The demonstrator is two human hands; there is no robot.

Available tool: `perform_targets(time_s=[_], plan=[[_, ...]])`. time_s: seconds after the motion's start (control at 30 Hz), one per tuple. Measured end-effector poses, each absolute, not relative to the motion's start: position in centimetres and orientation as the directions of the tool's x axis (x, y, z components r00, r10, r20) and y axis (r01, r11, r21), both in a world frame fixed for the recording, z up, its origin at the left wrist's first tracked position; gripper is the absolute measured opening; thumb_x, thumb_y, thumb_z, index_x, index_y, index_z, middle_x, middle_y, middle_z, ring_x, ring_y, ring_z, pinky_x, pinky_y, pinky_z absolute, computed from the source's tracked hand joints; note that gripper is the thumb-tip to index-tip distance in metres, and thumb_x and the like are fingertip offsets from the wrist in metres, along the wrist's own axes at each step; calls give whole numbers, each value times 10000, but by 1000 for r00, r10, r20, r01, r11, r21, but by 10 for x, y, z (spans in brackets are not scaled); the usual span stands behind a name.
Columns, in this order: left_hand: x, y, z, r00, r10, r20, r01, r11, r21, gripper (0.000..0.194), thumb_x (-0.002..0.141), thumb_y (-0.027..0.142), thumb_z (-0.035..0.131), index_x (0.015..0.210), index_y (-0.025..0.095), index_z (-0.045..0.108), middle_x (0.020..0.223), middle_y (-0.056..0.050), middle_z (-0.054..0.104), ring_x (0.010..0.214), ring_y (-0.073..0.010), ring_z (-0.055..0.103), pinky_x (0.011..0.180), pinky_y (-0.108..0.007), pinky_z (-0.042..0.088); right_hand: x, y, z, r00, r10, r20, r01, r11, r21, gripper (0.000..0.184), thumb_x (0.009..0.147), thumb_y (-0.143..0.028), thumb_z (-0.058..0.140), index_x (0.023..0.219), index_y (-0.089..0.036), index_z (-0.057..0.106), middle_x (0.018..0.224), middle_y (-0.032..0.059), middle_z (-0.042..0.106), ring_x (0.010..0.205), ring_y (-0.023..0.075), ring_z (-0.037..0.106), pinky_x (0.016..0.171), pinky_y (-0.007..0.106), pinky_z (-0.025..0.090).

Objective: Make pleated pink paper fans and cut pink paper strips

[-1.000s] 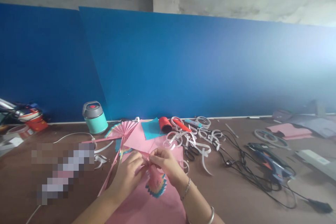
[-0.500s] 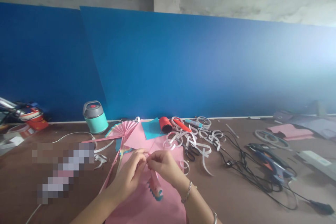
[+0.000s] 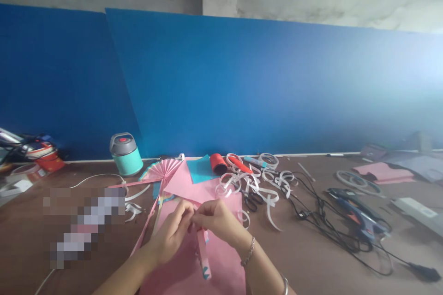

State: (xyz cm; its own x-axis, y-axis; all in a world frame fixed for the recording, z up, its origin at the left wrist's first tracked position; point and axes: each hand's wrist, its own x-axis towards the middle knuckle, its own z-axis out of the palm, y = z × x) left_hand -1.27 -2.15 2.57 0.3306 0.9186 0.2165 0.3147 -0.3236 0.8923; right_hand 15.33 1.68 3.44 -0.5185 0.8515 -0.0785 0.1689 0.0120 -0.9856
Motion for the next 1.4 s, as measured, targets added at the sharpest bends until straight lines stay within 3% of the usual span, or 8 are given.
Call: perform_targets(time_s=[0.1,0.23,0.37,0.6,0.87,0.97,1.13,1.4], plan=[[-13,-21,25,324,925,200,232,-283,931,229,955,367,305,860,210,442,736,11,517,669,-131,475,650,-251,380,154,17,33,-530,844,-74,122,-11,-992,180,754,-288,634,667,-132,665,625,24,667,570,110,554,553,221,391],[-14,-19,20,327,931,165,135,-218,966,189,904,336,451,1047,212,455,779,4,565,714,-139,520,649,-245,397,156,20,28,-508,855,-105,65,-83,-994,244,750,-365,663,686,-132,641,587,1,619,515,78,471,500,203,323],[-12,-20,21,301,941,156,241,-233,942,218,860,343,531,1018,195,514,690,20,563,620,-126,494,573,-232,367,156,22,27,-479,872,-99,40,-91,-995,262,739,-369,680,666,-125,620,552,-25,548,490,57,406,466,193,269],[-8,-20,26,183,969,167,391,-228,892,138,824,300,566,793,185,634,693,-9,628,608,-139,538,551,-236,383,151,19,32,-392,920,-23,125,29,-992,143,718,-285,667,700,-144,649,633,5,620,562,109,549,514,213,411],[-13,-15,26,127,926,355,452,-372,811,179,851,289,558,772,215,701,746,-26,659,717,-165,602,669,-260,449,146,18,27,-318,938,137,51,161,-986,165,737,-314,666,714,-156,623,646,8,623,564,118,580,542,239,477],[-14,-14,24,119,908,402,473,-408,781,179,864,263,533,789,209,686,790,-31,672,754,-165,614,691,-256,455,144,19,23,-291,945,149,37,167,-985,203,734,-352,678,708,-160,618,645,6,622,568,122,583,551,246,482],[-13,-15,22,111,921,373,516,-375,771,190,861,295,520,796,196,668,733,-26,668,645,-152,607,603,-248,443,143,18,21,-268,948,172,86,201,-976,175,746,-335,661,710,-166,631,621,4,618,556,127,578,529,246,464],[-12,-18,24,70,944,322,573,-302,762,162,818,280,526,757,189,646,590,-3,620,532,-146,555,524,-244,391,144,11,28,-313,846,431,247,511,-824,112,791,-204,566,708,-193,641,636,11,622,580,130,557,546,248,435]])
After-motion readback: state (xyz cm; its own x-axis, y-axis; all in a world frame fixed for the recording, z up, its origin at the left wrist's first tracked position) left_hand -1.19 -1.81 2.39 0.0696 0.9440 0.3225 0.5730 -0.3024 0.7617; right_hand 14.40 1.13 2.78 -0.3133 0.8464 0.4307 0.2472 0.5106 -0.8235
